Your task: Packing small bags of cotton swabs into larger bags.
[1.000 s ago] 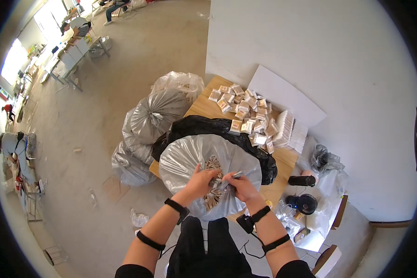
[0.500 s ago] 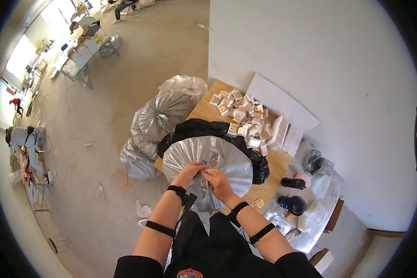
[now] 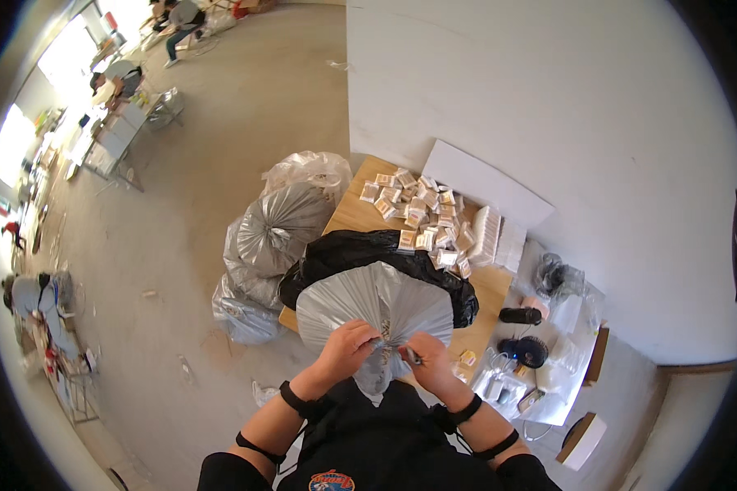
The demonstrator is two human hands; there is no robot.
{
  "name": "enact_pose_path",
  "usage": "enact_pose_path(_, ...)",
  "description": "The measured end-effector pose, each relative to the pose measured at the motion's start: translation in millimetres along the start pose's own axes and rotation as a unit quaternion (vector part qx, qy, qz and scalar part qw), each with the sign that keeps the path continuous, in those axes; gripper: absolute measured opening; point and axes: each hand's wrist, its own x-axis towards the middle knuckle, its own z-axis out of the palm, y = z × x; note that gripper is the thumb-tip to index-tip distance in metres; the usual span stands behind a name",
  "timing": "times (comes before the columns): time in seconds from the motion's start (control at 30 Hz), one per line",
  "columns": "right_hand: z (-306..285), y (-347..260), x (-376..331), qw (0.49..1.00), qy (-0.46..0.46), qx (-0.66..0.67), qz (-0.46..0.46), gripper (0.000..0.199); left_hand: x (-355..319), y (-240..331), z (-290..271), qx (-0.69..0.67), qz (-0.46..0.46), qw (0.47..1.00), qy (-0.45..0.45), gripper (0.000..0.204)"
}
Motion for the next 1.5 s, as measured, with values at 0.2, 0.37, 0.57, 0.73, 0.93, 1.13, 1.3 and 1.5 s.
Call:
enact_pose_path(0.2, 2.0, -20.9, 4.4, 0.991, 0.112, 0.008, 0.068, 0.011, 15.6, -19.5, -39.3, -0.216, -0.135, 0.967, -0.027, 0.01)
enact_pose_path(0.37, 46.2, 33.5, -8.4, 0.976, 0.155, -0.036, 0.151, 0.01, 1.2, -101.4, 4.1, -0.244, -0.18, 0.953, -0.006, 0.009)
enact_pose_path(0.57, 58.4, 60.9, -26.5, 0.961, 0.146, 0.006, 0.233, 0.014, -2.8, -133.3, 7.4, -0.231, -0.222, 0.946, -0.043, 0.017)
enact_pose_path(0.73, 69.2, 140.1, -80.4, 0.879, 0.13, -0.018, 0.458, 0.037, -31.5, -221.7, 6.5, -0.31, -0.392, 0.86, 0.1, 0.014)
enact_pose_path(0.93, 89.5, 217.0, -119.2, 0.828, 0.12, -0.075, 0.543, 0.047, -37.2, -287.1, 20.7, -0.221, -0.51, 0.824, 0.11, 0.014)
enact_pose_path(1.13, 62.3, 162.7, -67.4, 0.86, 0.172, 0.011, 0.48, 0.035, 6.4, -228.3, 12.0, -0.347, -0.413, 0.83, 0.143, 0.02)
enact_pose_path(1.3, 59.2, 94.2, 8.1, 0.973, 0.057, -0.021, 0.222, 0.023, 29.5, -111.5, 59.1, -0.149, -0.162, 0.937, -0.273, 0.023)
enact_pose_path(1.5, 76.8, 129.2, 11.2, 0.825, 0.009, 0.439, 0.355, 0.027, 38.6, -107.8, 51.4, -0.076, -0.281, 0.925, -0.246, 0.022)
